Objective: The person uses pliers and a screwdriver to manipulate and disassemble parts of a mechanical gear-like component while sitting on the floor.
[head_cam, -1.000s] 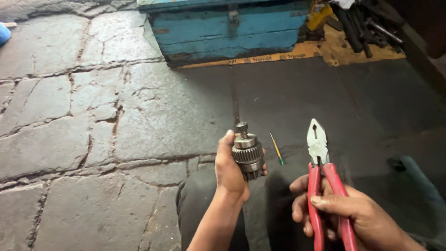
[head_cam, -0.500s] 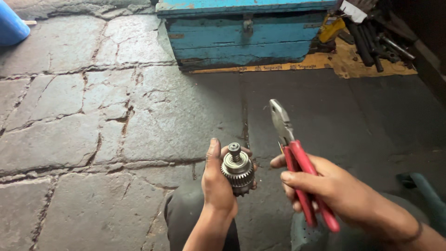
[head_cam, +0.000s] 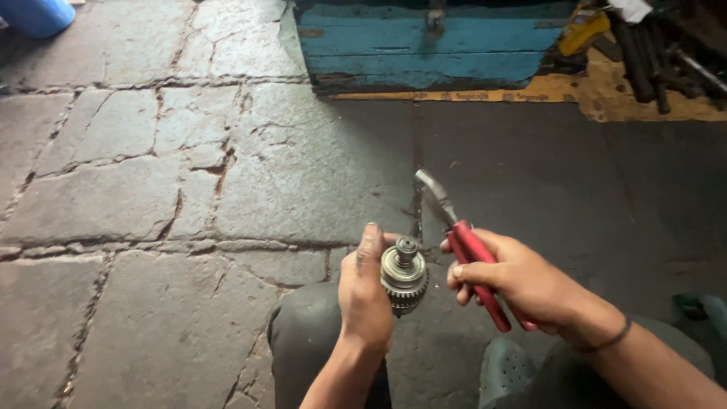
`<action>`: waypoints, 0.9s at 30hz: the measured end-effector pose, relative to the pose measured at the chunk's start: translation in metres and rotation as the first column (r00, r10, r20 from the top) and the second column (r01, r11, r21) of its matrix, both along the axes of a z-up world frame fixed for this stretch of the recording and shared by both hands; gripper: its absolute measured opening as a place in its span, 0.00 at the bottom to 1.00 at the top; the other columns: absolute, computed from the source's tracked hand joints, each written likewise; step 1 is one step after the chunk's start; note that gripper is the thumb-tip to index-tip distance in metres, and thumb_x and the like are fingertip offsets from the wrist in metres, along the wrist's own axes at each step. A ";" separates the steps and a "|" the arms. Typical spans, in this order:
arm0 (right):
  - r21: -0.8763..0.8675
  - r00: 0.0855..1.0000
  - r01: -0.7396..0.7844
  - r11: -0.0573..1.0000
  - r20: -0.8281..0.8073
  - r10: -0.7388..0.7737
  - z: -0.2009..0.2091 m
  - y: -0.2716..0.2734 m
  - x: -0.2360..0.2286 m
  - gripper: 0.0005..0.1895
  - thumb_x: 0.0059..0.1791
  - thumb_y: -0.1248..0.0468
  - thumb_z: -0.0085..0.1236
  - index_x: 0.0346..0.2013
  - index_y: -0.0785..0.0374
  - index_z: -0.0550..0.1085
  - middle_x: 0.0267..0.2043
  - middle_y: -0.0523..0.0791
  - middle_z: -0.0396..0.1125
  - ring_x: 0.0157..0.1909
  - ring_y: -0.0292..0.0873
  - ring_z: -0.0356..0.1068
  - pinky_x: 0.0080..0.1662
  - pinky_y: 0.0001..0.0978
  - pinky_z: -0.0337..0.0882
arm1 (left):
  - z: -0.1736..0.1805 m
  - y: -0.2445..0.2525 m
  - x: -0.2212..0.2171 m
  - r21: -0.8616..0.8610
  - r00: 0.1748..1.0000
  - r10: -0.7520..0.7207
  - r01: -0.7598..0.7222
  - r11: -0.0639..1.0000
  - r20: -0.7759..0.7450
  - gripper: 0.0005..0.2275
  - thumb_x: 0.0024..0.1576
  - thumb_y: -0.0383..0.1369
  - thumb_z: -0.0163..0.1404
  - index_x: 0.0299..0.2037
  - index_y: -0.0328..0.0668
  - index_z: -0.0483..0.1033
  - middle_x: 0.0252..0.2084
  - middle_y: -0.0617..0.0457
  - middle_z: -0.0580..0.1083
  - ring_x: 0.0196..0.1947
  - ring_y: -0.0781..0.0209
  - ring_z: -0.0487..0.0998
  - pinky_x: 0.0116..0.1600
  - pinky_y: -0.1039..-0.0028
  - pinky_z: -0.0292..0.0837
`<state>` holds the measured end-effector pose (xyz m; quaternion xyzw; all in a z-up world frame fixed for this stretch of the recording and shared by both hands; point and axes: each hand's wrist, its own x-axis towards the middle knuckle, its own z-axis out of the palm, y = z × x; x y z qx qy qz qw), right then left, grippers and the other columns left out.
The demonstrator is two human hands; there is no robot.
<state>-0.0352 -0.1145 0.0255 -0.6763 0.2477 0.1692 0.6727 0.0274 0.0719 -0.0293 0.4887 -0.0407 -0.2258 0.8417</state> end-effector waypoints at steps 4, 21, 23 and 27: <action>0.105 0.987 0.016 0.994 0.155 -0.032 -0.002 -0.010 -0.003 0.22 0.46 0.62 0.57 0.52 0.68 0.69 0.35 0.49 0.71 0.35 0.42 0.73 0.40 0.33 0.75 | 0.004 -0.001 0.000 -0.036 0.997 -0.063 0.061 0.997 -0.044 0.24 0.66 0.49 0.40 0.39 0.30 0.77 0.28 0.50 0.76 0.26 0.65 0.75 0.33 0.75 0.71; 0.223 0.995 0.104 0.969 -0.028 -0.100 -0.012 0.000 0.002 0.17 0.47 0.60 0.56 0.47 0.66 0.70 0.30 0.47 0.68 0.29 0.39 0.71 0.35 0.32 0.74 | 0.009 -0.004 0.005 -0.299 0.934 -0.189 0.095 0.949 -0.302 0.25 0.66 0.52 0.38 0.40 0.34 0.75 0.30 0.45 0.76 0.28 0.57 0.80 0.32 0.65 0.78; 0.210 0.995 0.097 0.973 -0.038 -0.090 -0.009 0.003 0.005 0.18 0.46 0.60 0.56 0.47 0.67 0.70 0.32 0.47 0.71 0.29 0.38 0.70 0.35 0.31 0.73 | 0.013 -0.005 0.006 -0.331 0.939 -0.192 0.091 0.939 -0.286 0.25 0.67 0.52 0.37 0.42 0.34 0.74 0.31 0.45 0.77 0.29 0.56 0.80 0.33 0.66 0.79; 0.221 0.995 0.103 0.970 -0.036 -0.097 -0.004 0.006 0.007 0.23 0.46 0.59 0.56 0.53 0.68 0.73 0.31 0.45 0.68 0.29 0.38 0.69 0.35 0.30 0.73 | 0.020 -0.006 0.007 -0.317 0.913 -0.222 0.111 0.942 -0.341 0.23 0.66 0.50 0.34 0.52 0.36 0.70 0.38 0.45 0.78 0.35 0.54 0.81 0.36 0.65 0.80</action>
